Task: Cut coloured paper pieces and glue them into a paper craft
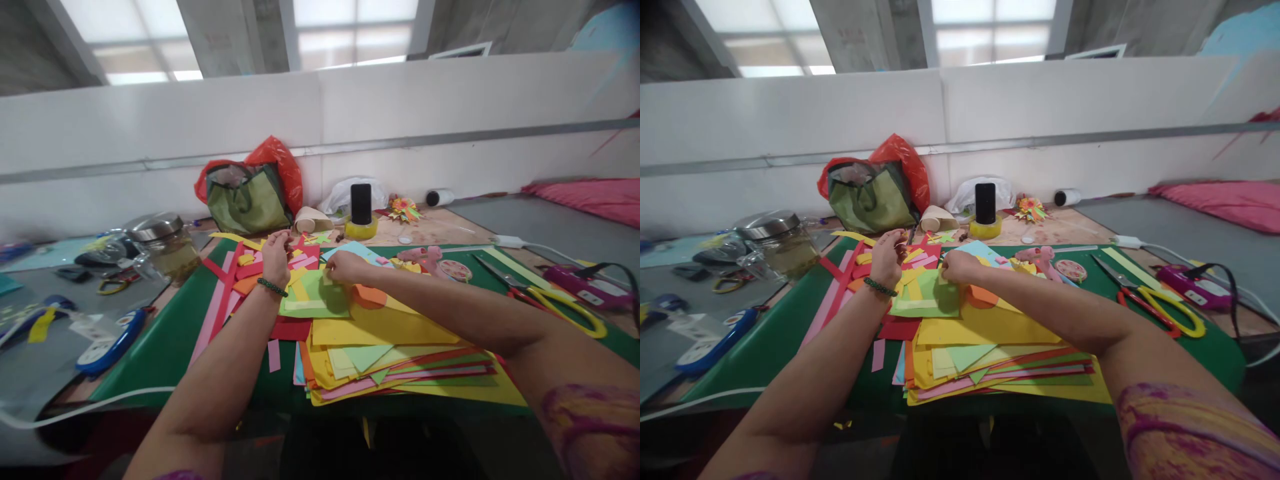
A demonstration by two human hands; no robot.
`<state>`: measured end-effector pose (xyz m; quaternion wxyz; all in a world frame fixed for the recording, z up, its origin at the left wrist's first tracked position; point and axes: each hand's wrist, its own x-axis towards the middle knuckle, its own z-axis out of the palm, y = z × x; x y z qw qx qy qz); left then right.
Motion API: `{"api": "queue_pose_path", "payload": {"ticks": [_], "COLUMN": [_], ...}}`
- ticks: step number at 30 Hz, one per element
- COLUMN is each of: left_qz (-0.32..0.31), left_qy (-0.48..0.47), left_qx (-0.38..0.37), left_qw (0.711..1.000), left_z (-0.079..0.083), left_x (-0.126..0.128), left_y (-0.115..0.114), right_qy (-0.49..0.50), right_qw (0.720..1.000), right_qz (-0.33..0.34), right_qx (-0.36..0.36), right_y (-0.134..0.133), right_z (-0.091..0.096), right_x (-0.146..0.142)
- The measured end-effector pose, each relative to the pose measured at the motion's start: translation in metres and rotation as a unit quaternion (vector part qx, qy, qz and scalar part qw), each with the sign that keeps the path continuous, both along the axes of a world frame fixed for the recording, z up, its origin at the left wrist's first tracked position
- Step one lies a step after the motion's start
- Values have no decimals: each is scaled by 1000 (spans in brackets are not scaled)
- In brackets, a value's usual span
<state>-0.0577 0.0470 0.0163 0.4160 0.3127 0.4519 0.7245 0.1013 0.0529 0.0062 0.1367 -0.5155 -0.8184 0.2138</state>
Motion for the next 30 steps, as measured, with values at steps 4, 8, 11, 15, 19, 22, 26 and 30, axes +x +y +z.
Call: {"api": "queue_pose_path", "payload": {"ticks": [4, 8, 11, 15, 19, 22, 26, 30], "left_qz": [8, 50, 79, 108, 108, -81, -394, -797], "left_qy": [-13, -38, -63, -81, -72, 21, 161, 300], "left_qx": [-10, 1, 20, 26, 31, 87, 89, 58], "left_qw": [1000, 998, 995, 991, 991, 993, 900, 522], "left_z": [2, 4, 6, 6, 2, 4, 11, 4], "left_x": [-2, -11, -21, -32, -35, -30, 5, 60], "left_y": [2, 5, 8, 12, 16, 11, -26, -78], "right_qy": [-23, -9, -2, -63, -83, -40, 75, 100], "right_qw": [998, 995, 991, 976, 945, 949, 971, 987], "right_qz": [-28, -19, 20, 95, 154, 104, 30, 51], "right_qx": [55, 99, 134, 187, 276, 294, 224, 113], "right_y": [2, -13, -47, -107, -143, -151, -157, -170], "right_z": [5, 18, 26, 17, -7, -15, -6, 9], "right_x": [11, 28, 44, 71, 103, 121, 130, 122]}}
